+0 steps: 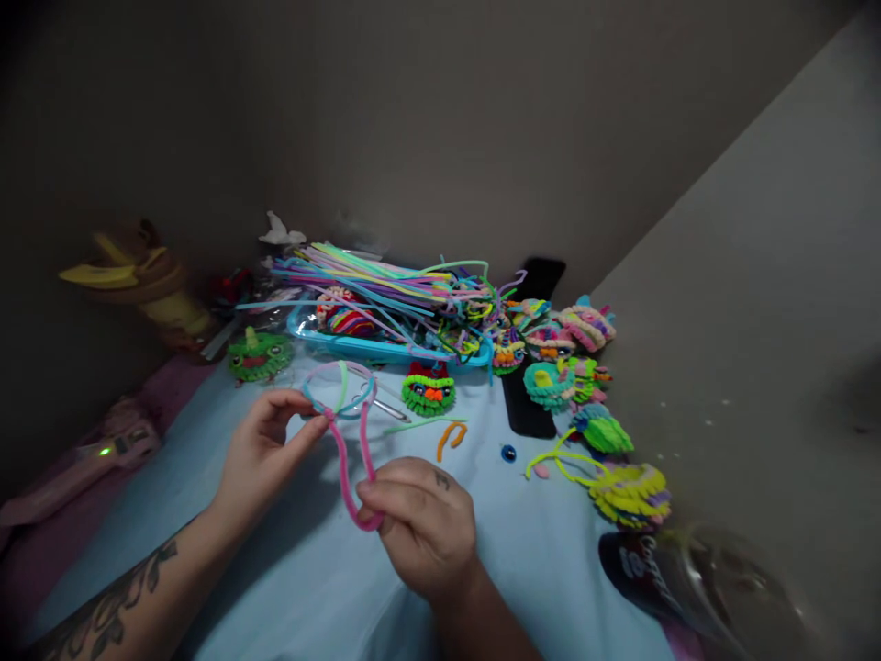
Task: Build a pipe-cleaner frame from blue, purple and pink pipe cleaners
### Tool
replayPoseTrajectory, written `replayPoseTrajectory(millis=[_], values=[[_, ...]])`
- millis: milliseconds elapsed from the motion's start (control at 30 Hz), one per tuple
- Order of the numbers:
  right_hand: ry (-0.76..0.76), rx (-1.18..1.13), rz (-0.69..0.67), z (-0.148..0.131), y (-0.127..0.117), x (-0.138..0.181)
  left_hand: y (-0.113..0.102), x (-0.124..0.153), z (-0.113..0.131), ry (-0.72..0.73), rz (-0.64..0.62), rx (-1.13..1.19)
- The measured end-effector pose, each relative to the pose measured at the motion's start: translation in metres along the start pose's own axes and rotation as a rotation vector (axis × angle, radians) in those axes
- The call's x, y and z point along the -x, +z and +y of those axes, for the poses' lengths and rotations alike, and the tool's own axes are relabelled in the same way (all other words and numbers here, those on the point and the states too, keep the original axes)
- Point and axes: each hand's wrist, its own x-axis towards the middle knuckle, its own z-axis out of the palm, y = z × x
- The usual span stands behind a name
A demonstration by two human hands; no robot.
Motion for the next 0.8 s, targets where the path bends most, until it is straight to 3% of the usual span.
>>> replayPoseTrajectory(millis=[167,333,500,600,800], values=[[0.198,-0.221,0.177,0.007,0.003,-0.002,-0.001,0.0,0.003,0.001,-0.053,-0.02],[0.632,-0.535,0.416,0.019,0.006,-0.013,-0.003,0.003,0.001,0.077,-0.156,-0.016],[1.008,-0.67,0.341,0.026,0.011,-0.023,-0.002,0.011,-0.002,0.021,-0.304,0.075],[1.025,-0.655,0.269,0.03,0.016,-0.021,0.0,0.011,-0.001,-0.031,-0.281,0.078],[0.923,-0.499,0.271,0.034,0.025,-0.013,0.006,0.004,0.003,-0.232,-0.215,0.175]])
